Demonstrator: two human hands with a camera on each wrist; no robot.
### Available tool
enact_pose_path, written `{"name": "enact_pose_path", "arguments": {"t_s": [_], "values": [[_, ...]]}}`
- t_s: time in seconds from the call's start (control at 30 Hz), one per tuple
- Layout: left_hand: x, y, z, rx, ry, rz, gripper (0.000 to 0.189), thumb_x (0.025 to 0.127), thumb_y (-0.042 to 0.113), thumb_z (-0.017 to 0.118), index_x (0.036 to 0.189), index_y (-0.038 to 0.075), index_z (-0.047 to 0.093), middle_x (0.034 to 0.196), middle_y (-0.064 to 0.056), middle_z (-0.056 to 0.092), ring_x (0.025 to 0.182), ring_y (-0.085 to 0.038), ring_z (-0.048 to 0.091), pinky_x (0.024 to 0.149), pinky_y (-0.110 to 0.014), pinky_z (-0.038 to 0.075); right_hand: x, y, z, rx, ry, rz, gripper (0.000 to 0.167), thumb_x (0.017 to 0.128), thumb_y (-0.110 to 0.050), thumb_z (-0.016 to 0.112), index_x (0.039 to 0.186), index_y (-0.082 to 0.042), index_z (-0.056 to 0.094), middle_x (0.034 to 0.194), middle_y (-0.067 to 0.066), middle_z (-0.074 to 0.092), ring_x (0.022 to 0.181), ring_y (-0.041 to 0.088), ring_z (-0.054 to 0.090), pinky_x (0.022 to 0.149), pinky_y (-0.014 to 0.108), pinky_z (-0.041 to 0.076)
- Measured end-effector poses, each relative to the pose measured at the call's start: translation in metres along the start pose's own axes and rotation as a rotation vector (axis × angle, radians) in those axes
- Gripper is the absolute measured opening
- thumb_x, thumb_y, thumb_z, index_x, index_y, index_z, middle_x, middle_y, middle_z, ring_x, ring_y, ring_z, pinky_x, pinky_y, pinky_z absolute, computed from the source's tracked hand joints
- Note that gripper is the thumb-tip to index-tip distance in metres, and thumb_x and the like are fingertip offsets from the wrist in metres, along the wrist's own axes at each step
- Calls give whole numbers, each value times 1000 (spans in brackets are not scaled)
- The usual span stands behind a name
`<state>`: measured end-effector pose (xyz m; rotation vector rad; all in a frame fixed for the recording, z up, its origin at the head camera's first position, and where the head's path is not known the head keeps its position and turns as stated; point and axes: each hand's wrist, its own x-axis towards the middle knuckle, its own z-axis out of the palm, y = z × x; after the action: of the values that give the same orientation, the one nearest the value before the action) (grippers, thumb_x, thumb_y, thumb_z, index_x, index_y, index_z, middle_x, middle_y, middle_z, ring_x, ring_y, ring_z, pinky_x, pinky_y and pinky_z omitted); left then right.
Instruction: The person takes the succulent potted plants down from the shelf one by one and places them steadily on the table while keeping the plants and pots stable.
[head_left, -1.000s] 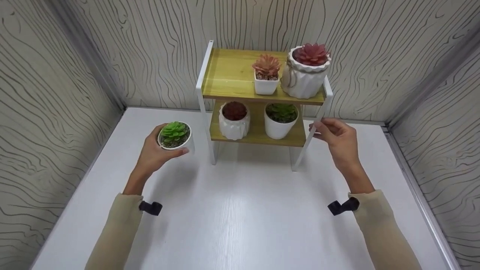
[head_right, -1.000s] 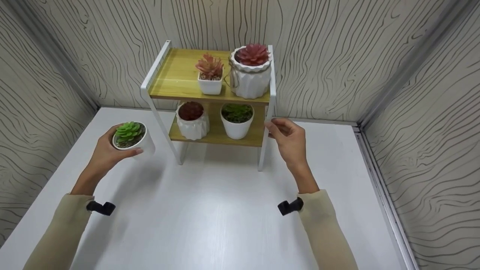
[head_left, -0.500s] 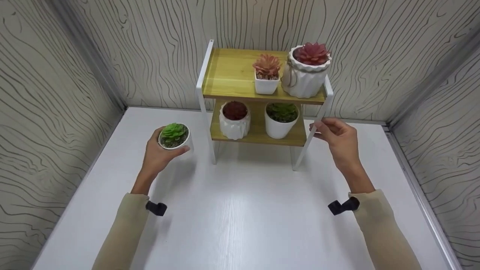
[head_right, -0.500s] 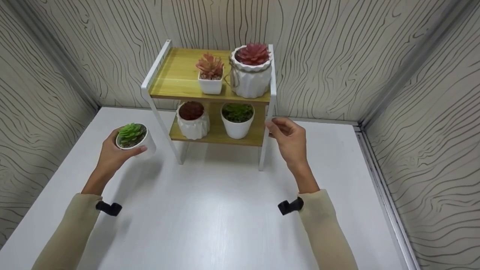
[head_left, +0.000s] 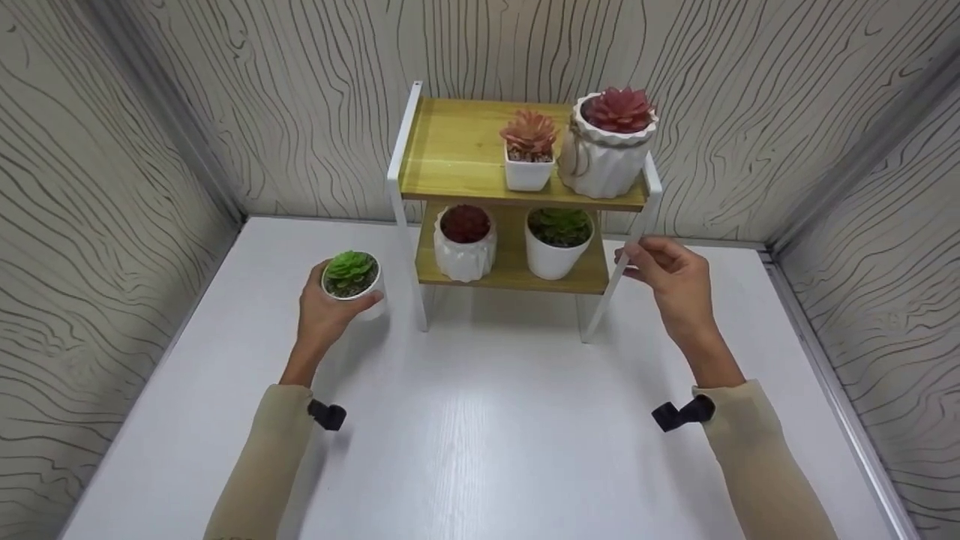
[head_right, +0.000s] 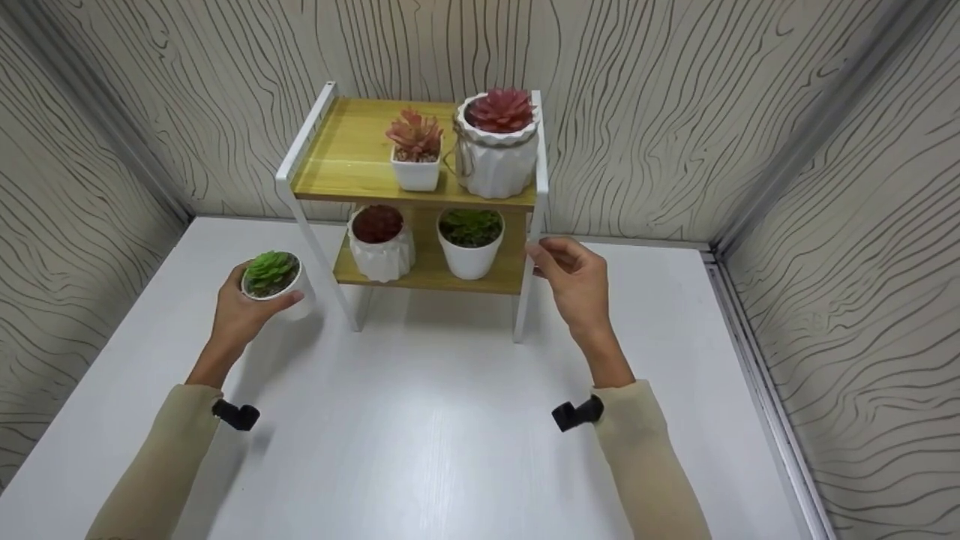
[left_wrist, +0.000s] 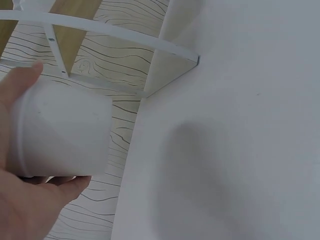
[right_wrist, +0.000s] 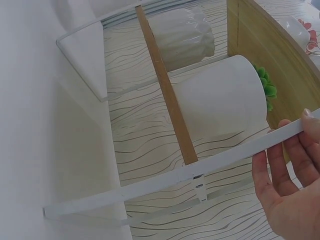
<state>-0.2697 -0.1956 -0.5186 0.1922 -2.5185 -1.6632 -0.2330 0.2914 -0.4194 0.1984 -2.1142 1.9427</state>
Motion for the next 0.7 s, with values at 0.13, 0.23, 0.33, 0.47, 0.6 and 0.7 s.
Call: {"name": "enact_pose_path", "arguments": {"t_s": [0.13,0.23,0.33,0.47,0.6,0.7], "values": [[3,-6,9,13,9,22,106,78,33,94,160,3,32,160,-20,45,150,-38,44,123,-57,40,0,1,2,29,17,2,29,99,-17,75,114,7,71,100,7,81,99,17,78,90,29,64],[5,-10,17,19,20,24,108,77,35,94,160,3,32,160,-20,46,150,-37,45,123,-56,41,0,1,2,31,19,6,30,99,-17,75,114,9,70,99,6,81,98,15,78,90,29,64],[7,-13,23,20,32,14,110,77,36,94,160,4,31,159,-20,47,149,-36,45,123,-56,41,0,1,1,19,9,10,27,99,-19,74,113,4,72,102,8,81,99,14,77,91,28,64],[10,-16,31,3,57,12,108,77,35,94,159,4,31,159,-20,48,148,-37,47,122,-56,42,0,1,0,2,7,8,23,99,-20,74,113,-1,74,105,11,80,102,18,77,91,28,63],[14,-23,38,-20,92,11,106,77,33,94,158,4,33,157,-20,49,147,-36,48,121,-55,42,1,1,-1,-16,7,5,25,99,-21,74,114,-1,73,104,6,80,103,18,77,92,29,63],[15,-28,42,-28,114,3,105,77,32,94,158,4,33,157,-20,49,146,-36,49,121,-55,43,1,2,-1,-20,2,8,26,100,-21,74,115,0,73,103,2,80,102,14,77,93,30,63]]}}
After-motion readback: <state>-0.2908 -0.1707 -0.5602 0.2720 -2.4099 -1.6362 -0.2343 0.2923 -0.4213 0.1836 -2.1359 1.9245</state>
